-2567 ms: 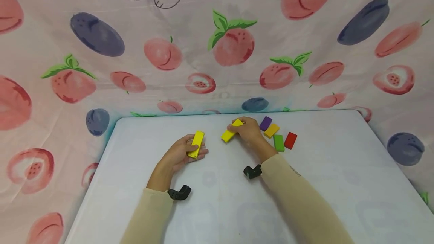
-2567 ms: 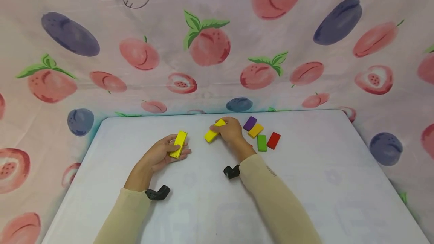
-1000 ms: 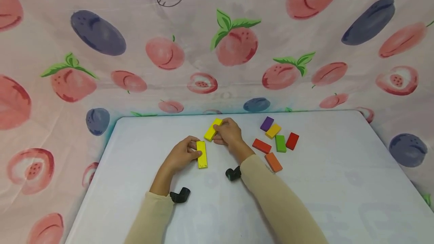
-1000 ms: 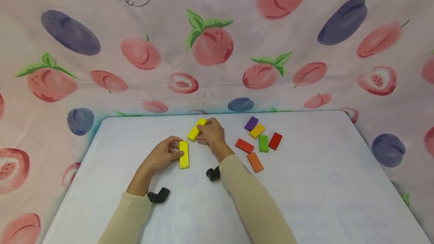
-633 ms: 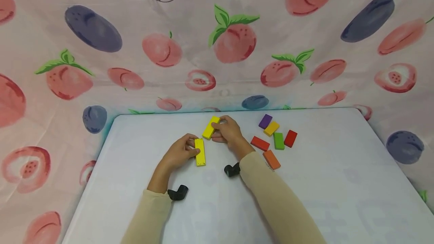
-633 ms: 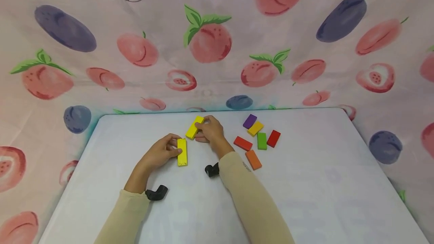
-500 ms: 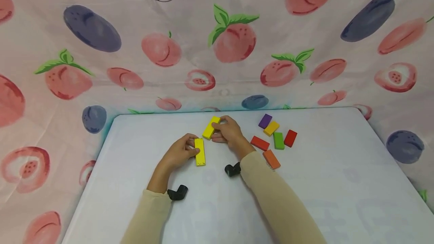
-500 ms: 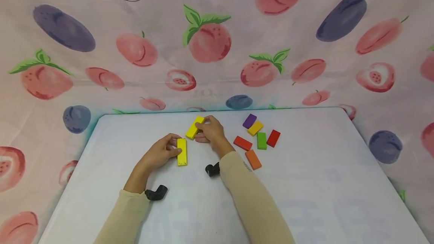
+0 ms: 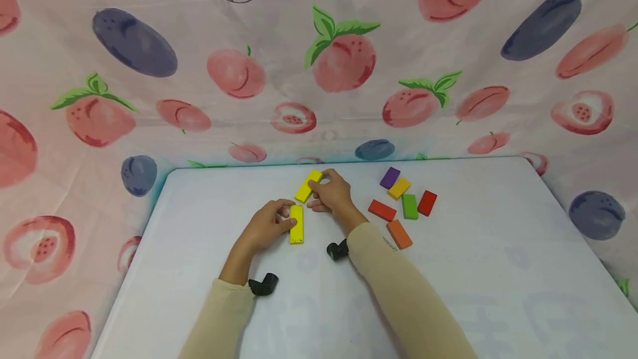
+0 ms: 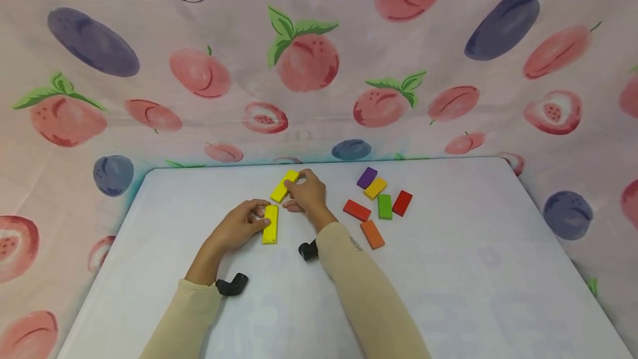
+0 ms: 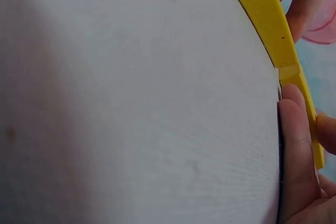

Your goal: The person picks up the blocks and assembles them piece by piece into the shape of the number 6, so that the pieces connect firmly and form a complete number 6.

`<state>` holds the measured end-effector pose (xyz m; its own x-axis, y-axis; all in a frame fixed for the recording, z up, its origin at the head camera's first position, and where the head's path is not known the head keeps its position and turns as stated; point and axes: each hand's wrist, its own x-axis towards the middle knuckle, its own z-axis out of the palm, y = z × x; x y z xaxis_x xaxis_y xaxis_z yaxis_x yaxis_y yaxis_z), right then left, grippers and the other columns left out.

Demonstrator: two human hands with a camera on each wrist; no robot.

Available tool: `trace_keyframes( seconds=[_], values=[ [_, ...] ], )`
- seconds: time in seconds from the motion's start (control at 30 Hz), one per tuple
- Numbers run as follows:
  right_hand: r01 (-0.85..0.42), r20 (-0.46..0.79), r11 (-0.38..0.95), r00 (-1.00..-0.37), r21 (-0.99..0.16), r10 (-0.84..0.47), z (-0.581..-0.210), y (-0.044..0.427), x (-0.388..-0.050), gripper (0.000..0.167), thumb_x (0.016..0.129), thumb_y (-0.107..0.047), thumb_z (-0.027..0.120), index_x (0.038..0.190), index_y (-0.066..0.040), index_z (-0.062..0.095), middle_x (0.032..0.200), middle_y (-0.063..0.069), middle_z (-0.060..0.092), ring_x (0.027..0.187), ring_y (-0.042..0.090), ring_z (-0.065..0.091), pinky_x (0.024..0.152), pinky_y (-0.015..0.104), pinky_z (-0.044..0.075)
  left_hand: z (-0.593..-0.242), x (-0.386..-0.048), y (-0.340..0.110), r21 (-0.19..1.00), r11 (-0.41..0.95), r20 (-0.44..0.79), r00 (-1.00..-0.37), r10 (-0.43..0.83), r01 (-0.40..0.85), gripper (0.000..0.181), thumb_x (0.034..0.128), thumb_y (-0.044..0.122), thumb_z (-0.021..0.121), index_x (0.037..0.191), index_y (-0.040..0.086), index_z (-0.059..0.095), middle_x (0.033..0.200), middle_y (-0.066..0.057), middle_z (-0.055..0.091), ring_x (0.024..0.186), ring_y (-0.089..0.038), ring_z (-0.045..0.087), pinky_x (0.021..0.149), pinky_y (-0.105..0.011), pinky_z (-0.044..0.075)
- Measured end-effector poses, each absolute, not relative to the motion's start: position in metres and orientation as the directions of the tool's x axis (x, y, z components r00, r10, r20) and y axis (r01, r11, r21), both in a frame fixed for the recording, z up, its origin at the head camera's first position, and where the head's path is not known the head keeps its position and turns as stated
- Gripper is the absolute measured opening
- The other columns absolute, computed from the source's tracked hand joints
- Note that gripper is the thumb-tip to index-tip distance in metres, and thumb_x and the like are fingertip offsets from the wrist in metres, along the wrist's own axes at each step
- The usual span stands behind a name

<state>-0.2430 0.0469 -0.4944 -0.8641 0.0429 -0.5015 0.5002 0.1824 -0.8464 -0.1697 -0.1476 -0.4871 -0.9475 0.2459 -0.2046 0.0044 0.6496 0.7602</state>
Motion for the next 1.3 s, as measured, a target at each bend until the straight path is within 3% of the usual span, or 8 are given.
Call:
trace_keyframes(
  seconds=[0.13,0.3,0.43,1.3],
  values=[
    [0.495,-0.495,0.201,-0.867,-0.846,0.05,-0.494,0.046,-0.243,0.06,0.093,-0.035,0.076,0.144,-0.027,0.045,0.089,0.013,0.068,0.064,0.025,0.076,0.059,0.033,0.061,-0.485,-0.169,-0.151,0.771,0.636,-0.243,-0.936,0.257,-0.025,0.053,0.0925,0.026,0.077,0.141,0.013,0.058,0.109,-0.004,0.061,0.094,-0.019,0.058,0.084,-0.034,0.048],
    [0.488,-0.499,0.183,-0.866,-0.853,-0.015,-0.493,0.05,-0.242,0.069,0.089,-0.027,0.081,0.148,-0.028,0.045,0.093,0.013,0.074,0.067,0.024,0.077,0.061,0.032,0.062,-0.48,-0.167,-0.157,0.801,0.597,-0.293,-0.9,0.322,-0.047,0.079,0.0793,0.024,0.089,0.147,0.013,0.05,0.121,-0.007,0.058,0.106,-0.021,0.063,0.098,-0.041,0.053],
    [0.487,-0.502,0.179,-0.863,-0.855,-0.049,-0.492,0.053,-0.242,0.072,0.087,-0.02,0.083,0.148,-0.028,0.046,0.093,0.012,0.077,0.068,0.023,0.077,0.062,0.032,0.062,-0.478,-0.167,-0.16,0.815,0.579,-0.296,-0.881,0.37,-0.03,0.09,0.0741,0.02,0.093,0.151,0.011,0.046,0.124,-0.01,0.053,0.105,-0.021,0.065,0.098,-0.04,0.056],
    [0.474,-0.494,0.204,-0.868,-0.856,-0.055,-0.49,0.052,-0.24,0.072,0.087,-0.021,0.083,0.149,-0.029,0.047,0.098,0.015,0.071,0.067,0.022,0.077,0.063,0.03,0.061,-0.48,-0.167,-0.159,0.806,0.592,-0.282,-0.888,0.363,-0.014,0.09,0.078,0.02,0.091,0.154,0.012,0.044,0.123,-0.01,0.053,0.103,-0.019,0.064,0.097,-0.039,0.057]
  ],
)
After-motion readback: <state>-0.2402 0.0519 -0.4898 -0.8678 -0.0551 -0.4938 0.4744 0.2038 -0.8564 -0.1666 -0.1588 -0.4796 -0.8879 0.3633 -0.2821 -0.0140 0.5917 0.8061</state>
